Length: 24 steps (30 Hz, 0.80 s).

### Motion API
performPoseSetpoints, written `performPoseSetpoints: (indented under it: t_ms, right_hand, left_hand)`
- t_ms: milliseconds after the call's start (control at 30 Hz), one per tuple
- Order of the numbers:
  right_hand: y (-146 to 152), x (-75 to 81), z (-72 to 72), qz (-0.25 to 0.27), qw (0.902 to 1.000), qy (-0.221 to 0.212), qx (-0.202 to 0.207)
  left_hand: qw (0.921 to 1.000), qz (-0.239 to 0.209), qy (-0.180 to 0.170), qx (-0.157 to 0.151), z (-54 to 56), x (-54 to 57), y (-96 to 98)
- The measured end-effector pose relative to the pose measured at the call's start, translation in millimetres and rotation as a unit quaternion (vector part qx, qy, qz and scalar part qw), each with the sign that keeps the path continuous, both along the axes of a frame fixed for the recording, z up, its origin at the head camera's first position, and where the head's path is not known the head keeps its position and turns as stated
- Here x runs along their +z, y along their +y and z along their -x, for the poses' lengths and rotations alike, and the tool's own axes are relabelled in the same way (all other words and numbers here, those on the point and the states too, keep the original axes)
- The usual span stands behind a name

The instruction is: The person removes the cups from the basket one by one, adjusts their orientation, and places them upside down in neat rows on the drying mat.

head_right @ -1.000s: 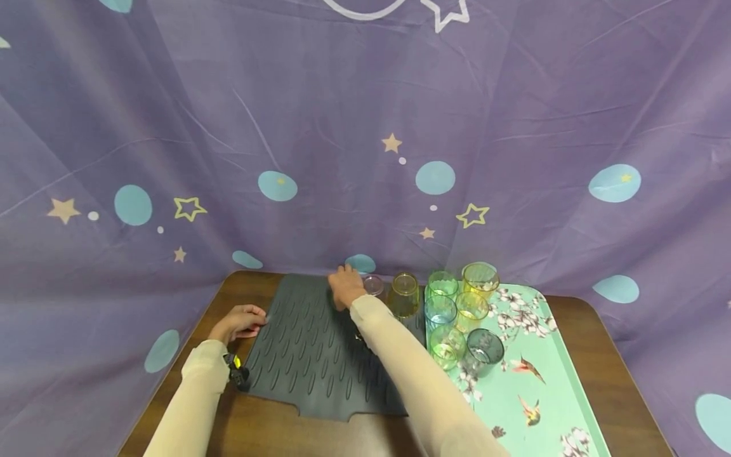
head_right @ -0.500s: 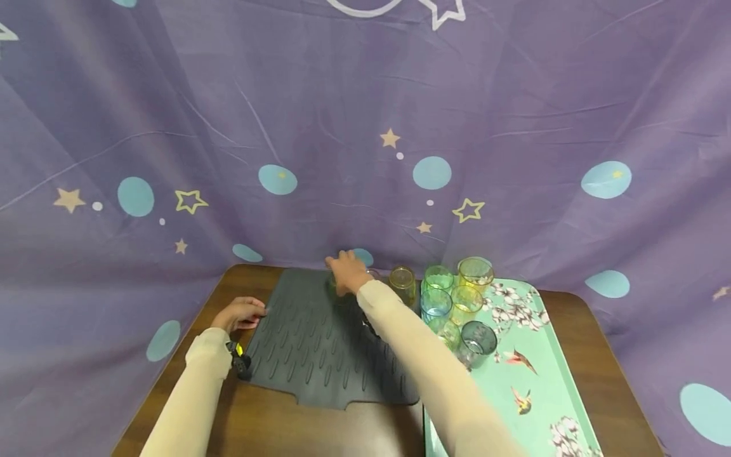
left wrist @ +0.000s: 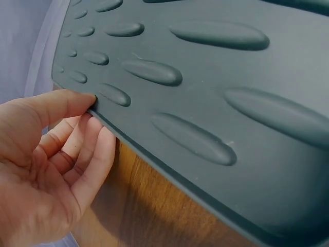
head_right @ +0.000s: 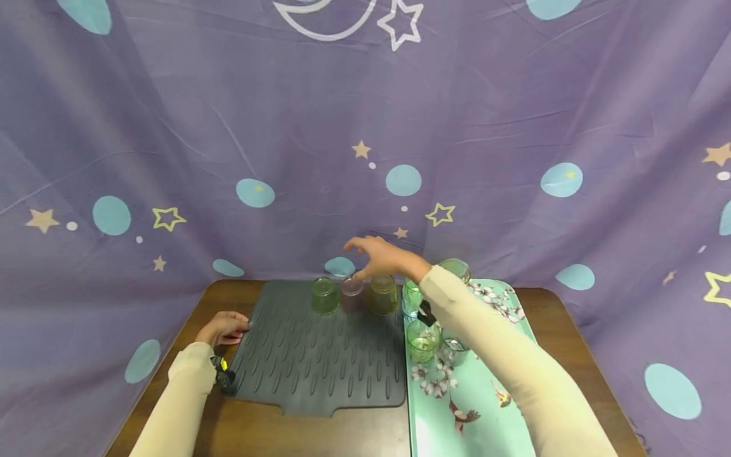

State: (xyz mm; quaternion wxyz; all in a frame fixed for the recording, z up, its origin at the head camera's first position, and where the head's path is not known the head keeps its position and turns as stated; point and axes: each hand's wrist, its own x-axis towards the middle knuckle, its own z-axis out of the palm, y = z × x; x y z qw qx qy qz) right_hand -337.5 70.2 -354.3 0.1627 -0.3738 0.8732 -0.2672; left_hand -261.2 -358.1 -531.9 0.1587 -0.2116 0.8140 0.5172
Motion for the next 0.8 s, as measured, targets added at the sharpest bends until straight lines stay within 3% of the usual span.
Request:
performPoseSetpoints:
  t_ms: [167, 367, 533, 800]
  right_hand:
    - [61, 5.4, -12.8, 0.068, 0.997, -0.009, -0.037]
    - [139, -9.1, -31.7, 0.142, 0.9828, -0.002, -0.118]
    - [191, -40.3, -40.3, 0.197, 0.9648, -0.04, -0.169]
    - [229, -101.2, -48.0, 0.241, 0.9485, -0.121, -0.167]
  left_hand:
    - [1.0, -0.006, 0.002, -0.002, -3.0, -1.9, -2.1]
    - [0.9999, -0.007, -0.001, -0.01, -1.4, 0.3, 0.2]
    - [0.9999, -0.005, -0.005, -0.012, 1.7, 0.2, 1.6]
    - [0.9999, -0.006, -0.008, -0.007, -1.4, 0.9, 1.4]
